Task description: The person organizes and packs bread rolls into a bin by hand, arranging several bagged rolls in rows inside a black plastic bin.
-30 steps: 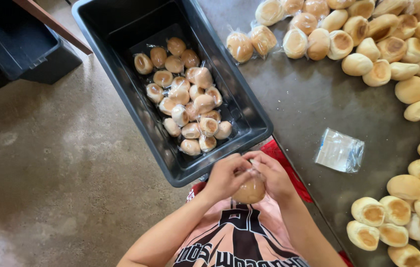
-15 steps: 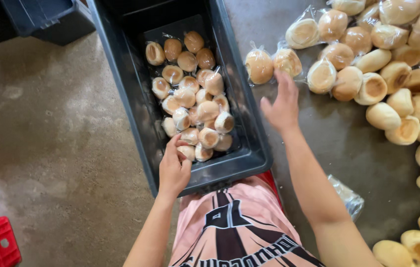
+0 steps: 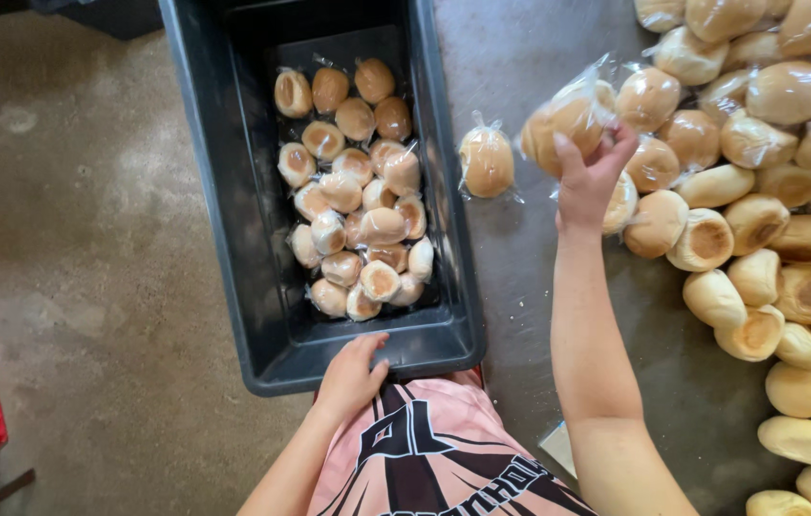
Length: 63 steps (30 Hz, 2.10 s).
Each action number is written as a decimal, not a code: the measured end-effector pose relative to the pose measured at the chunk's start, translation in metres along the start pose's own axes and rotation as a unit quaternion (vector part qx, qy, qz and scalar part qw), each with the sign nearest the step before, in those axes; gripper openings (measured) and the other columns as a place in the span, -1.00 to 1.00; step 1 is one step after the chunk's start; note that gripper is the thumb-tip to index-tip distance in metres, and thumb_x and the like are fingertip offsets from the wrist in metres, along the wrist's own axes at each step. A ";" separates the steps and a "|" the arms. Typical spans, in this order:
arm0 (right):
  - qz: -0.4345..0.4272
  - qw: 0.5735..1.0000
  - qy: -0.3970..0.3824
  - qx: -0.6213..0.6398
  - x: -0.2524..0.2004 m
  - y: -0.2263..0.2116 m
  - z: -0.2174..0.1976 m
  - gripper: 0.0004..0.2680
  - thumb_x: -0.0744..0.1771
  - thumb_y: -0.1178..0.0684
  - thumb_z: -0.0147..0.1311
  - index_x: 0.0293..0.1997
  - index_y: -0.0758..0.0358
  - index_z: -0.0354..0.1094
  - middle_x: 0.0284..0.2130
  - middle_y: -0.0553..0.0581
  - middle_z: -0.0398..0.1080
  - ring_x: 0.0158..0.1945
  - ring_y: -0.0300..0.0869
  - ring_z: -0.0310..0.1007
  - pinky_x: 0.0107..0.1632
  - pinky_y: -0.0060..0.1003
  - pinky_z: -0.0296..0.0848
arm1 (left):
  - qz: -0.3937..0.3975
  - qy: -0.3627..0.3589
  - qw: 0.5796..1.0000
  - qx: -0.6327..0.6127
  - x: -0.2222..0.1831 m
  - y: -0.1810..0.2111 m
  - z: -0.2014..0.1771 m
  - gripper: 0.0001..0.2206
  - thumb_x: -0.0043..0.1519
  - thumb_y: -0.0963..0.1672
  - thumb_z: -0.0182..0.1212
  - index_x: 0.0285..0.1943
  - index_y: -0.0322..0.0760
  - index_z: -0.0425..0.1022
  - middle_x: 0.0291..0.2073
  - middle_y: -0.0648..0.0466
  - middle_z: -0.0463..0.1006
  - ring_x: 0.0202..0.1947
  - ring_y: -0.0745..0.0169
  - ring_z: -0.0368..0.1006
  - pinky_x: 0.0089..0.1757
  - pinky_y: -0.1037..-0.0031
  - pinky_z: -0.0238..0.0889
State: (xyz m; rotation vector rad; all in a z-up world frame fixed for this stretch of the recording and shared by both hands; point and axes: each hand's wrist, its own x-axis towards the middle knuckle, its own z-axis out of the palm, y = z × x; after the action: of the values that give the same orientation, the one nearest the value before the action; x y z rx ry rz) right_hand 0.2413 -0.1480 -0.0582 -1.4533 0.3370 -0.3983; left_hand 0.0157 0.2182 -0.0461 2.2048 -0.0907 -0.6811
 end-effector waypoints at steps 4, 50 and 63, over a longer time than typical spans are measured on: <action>-0.016 0.989 -0.134 0.057 -0.001 -0.013 0.042 -0.57 0.44 0.16 0.20 0.45 0.12 0.01 0.38 0.24 0.17 0.47 0.01 0.23 0.46 -0.08 0.39 | -0.060 0.040 0.997 -0.011 0.001 -0.005 0.012 -0.72 0.16 -0.15 0.23 0.06 -0.30 0.52 -0.14 -0.07 0.61 -0.13 -0.05 0.54 -0.07 0.20 0.36; 0.112 0.719 0.106 -0.678 0.110 -0.043 -0.036 -0.44 0.26 -0.49 0.13 0.21 0.11 0.28 0.35 0.35 0.08 0.33 0.39 0.03 0.06 0.43 0.25 | -0.017 0.087 0.993 0.080 0.000 -0.026 0.025 -0.86 0.11 -0.10 0.24 -0.21 -0.13 0.62 -0.30 0.13 0.64 -0.19 0.07 0.52 -0.19 0.26 0.40; 0.291 0.664 -0.040 -0.688 0.141 -0.036 -0.079 -0.22 0.18 -0.69 0.06 0.41 0.05 0.22 0.46 0.40 -0.04 0.45 0.38 0.02 0.41 0.20 0.12 | -0.039 0.065 0.994 0.081 0.003 -0.024 0.024 -0.85 0.12 -0.08 0.22 -0.20 -0.14 0.61 -0.30 0.14 0.64 -0.17 0.08 0.53 -0.18 0.26 0.41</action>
State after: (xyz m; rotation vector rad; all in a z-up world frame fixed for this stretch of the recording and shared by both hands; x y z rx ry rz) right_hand 0.3289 -0.2848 -0.0269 -2.6629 1.1549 0.6567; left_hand 0.0030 0.2169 -0.0772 2.4133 0.0066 -0.5872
